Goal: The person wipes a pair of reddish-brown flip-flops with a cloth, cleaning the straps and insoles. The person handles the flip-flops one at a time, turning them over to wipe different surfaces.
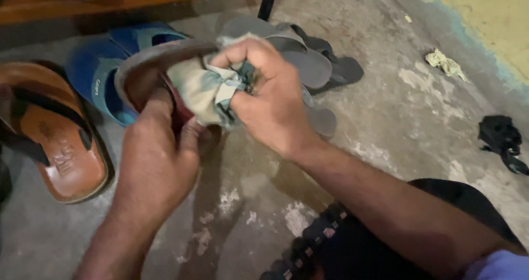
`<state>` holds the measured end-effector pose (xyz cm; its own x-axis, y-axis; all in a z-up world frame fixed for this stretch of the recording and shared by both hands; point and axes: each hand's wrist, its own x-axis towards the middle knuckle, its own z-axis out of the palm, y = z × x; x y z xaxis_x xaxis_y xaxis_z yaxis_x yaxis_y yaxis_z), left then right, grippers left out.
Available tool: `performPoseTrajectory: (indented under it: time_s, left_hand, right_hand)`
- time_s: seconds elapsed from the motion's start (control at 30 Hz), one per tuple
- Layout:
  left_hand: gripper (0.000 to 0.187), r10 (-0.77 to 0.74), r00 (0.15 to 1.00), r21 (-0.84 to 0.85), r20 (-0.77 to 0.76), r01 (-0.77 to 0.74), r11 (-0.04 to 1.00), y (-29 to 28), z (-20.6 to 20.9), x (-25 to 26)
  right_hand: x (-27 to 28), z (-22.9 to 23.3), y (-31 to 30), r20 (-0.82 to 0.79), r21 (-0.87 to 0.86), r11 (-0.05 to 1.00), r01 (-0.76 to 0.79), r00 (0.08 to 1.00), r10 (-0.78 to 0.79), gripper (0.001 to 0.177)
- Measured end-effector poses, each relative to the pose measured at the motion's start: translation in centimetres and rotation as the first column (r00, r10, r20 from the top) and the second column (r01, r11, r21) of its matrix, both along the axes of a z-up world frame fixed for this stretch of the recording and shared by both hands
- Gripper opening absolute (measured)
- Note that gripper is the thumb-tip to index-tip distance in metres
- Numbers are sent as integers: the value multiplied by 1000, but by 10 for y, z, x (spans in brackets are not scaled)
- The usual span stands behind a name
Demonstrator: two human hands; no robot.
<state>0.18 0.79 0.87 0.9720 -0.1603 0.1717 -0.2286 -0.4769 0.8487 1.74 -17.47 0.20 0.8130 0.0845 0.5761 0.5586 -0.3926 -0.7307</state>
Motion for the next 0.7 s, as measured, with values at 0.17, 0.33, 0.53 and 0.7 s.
performPoseTrajectory:
  time_s: [0.17,0.33,0.53,0.7]
  left_hand:
    - [32,-20,992,-26,125,24,999,2,-3,1]
    - [29,10,981,-9,-196,-12,1000,-4,5,-2]
    - [30,-29,990,-37,135,34,999,1,-5,3]
    - [29,-29,986,8,167,28,1000,0,-6,3]
  right_hand:
    - [-4,8,1,56,-98,995,-9,998,14,26]
    - [5,-19,-4,-18,-201,960,193,979,-201,32]
    - [3,10,-5,-65,206,971,-122,988,138,29]
    - [4,2,-3,-40,71,995,-63,997,66,30]
